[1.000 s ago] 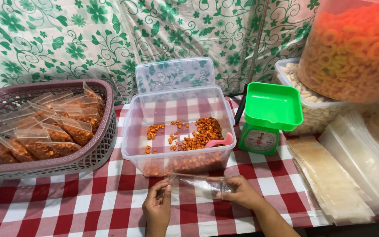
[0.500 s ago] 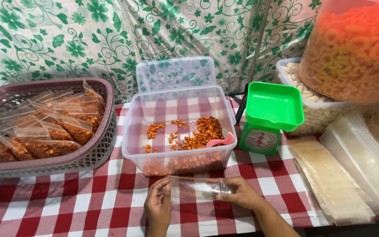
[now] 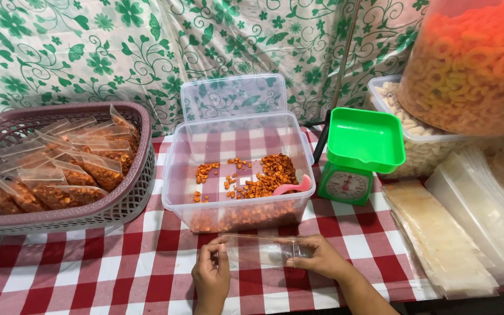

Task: The person scoops orange snack pieces from a clear container into small transparent bags using a pink scoop. The filled bags are weighed on a green scale, sealed, and placed into a purple basket. The process is repeated multiple times.

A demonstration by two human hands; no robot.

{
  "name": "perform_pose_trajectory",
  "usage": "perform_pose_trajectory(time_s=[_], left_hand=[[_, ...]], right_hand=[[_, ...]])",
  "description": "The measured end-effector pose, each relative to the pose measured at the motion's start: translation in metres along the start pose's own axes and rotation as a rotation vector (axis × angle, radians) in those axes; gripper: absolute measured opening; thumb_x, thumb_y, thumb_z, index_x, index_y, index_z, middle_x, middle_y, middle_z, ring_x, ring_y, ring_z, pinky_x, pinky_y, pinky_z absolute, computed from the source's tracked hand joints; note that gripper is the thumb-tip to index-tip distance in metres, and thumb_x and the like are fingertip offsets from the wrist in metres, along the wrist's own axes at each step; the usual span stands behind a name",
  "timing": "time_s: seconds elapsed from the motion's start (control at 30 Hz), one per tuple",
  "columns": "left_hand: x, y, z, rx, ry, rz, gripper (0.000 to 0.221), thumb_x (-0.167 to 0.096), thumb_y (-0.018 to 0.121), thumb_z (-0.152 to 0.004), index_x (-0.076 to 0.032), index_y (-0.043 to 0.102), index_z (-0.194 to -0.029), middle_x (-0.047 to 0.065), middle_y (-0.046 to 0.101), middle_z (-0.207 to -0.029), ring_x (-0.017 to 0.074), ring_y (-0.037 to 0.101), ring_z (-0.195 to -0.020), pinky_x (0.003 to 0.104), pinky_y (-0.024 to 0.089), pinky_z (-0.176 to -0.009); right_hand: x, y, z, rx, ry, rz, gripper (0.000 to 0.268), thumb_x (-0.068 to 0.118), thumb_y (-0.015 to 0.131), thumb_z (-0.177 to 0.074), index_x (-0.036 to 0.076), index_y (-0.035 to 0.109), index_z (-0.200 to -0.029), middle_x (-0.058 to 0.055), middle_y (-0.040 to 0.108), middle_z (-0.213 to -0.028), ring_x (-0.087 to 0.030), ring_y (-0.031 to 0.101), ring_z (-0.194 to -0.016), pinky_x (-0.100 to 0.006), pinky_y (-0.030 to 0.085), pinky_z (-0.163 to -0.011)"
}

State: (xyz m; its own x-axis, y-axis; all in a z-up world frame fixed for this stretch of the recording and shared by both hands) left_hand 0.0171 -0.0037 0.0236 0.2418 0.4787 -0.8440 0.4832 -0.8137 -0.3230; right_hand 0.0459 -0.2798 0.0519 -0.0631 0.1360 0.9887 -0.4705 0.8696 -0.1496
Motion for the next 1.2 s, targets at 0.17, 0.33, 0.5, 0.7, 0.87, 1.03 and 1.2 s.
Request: perform_pose_trajectory(time_s=[0.17, 0.33, 0.5, 0.7, 0.87, 1.03, 1.2], left_hand=[[-0.001, 0.0, -0.001, 0.045, 0.048, -0.066, 0.017, -0.025, 0.054, -0.099, -0.012, 0.058, -0.09, 0.004, 0.079, -0.116, 0.0185, 0.079, -0.088, 0.029, 0.06, -0.059], [0.002, 0.001, 0.0, 0.041, 0.113, -0.106, 0.015, -0.021, 0.052, -0.099, -0.011, 0.053, -0.088, 0.005, 0.078, -0.118, 0.0139, 0.064, -0.058, 0.029, 0.048, -0.05], [0.001, -0.001, -0.002, 0.108, 0.03, -0.087, 0.014, -0.021, 0.051, -0.099, -0.011, 0.05, -0.089, 0.006, 0.076, -0.125, 0.014, 0.062, -0.051, 0.029, 0.047, -0.048], [-0.009, -0.004, -0.008, 0.151, -0.086, 0.041, 0.014, -0.021, 0.053, -0.098, -0.011, 0.05, -0.087, 0.004, 0.075, -0.129, 0.012, 0.061, -0.043, 0.026, 0.054, -0.044], [-0.034, -0.017, -0.013, 0.142, -0.024, -0.102, 0.075, -0.061, 0.064, -0.078, -0.017, 0.043, -0.134, 0.006, 0.045, -0.158, 0.0234, 0.073, -0.089, 0.025, 0.055, -0.041], [-0.084, 0.012, -0.001, 0.406, 0.684, -0.266, 0.101, -0.052, 0.09, -0.076, -0.008, 0.036, -0.149, 0.016, 0.04, -0.156, 0.0336, 0.039, -0.146, 0.049, 0.032, -0.124], [-0.093, 0.041, -0.001, 0.466, 0.916, -0.545, 0.119, -0.031, 0.094, -0.054, -0.008, 0.038, -0.156, 0.02, 0.049, -0.15, 0.0372, 0.049, -0.137, 0.053, 0.035, -0.115]], right_hand=[[-0.011, -0.005, -0.003, -0.034, -0.111, 0.104, 0.054, 0.023, 0.089, -0.078, 0.013, 0.074, -0.129, -0.006, 0.075, -0.133, -0.016, 0.069, -0.127, -0.033, 0.052, -0.109], [-0.008, -0.007, -0.003, -0.034, -0.154, 0.117, 0.053, 0.024, 0.089, -0.077, 0.014, 0.075, -0.128, -0.007, 0.072, -0.138, -0.02, 0.067, -0.129, -0.039, 0.049, -0.111], [-0.009, -0.005, -0.003, -0.054, -0.164, 0.138, 0.052, 0.023, 0.09, -0.076, 0.015, 0.077, -0.125, -0.008, 0.073, -0.137, -0.021, 0.069, -0.128, -0.038, 0.052, -0.11], [-0.006, -0.007, -0.002, -0.087, -0.178, 0.14, 0.053, 0.02, 0.092, -0.075, 0.015, 0.077, -0.126, -0.007, 0.075, -0.134, -0.02, 0.07, -0.126, -0.038, 0.052, -0.108], [-0.012, -0.015, -0.003, -0.12, 0.109, -0.066, 0.055, 0.014, 0.089, -0.074, 0.013, 0.078, -0.127, -0.009, 0.086, -0.113, -0.019, 0.081, -0.099, -0.031, 0.066, -0.087], [-0.009, -0.004, -0.006, -0.077, 0.019, -0.083, 0.045, 0.012, 0.09, -0.075, 0.004, 0.08, -0.118, -0.008, 0.082, -0.118, -0.014, 0.076, -0.101, -0.03, 0.062, -0.087], [0.037, 0.018, 0.008, -0.096, 0.03, -0.046, 0.038, 0.011, 0.09, -0.074, 0.004, 0.082, -0.111, -0.005, 0.084, -0.114, -0.01, 0.073, -0.102, -0.029, 0.059, -0.091]])
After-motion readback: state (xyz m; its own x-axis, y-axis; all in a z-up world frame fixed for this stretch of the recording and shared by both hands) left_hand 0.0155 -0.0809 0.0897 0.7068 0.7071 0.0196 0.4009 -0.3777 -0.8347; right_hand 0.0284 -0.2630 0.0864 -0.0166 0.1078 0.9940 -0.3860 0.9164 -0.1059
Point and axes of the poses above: each hand's wrist, its own z-axis away from the middle knuckle, its own y-axis out of the palm, x = y × z, the point moved 2 cm from there along -z, towards the middle knuckle
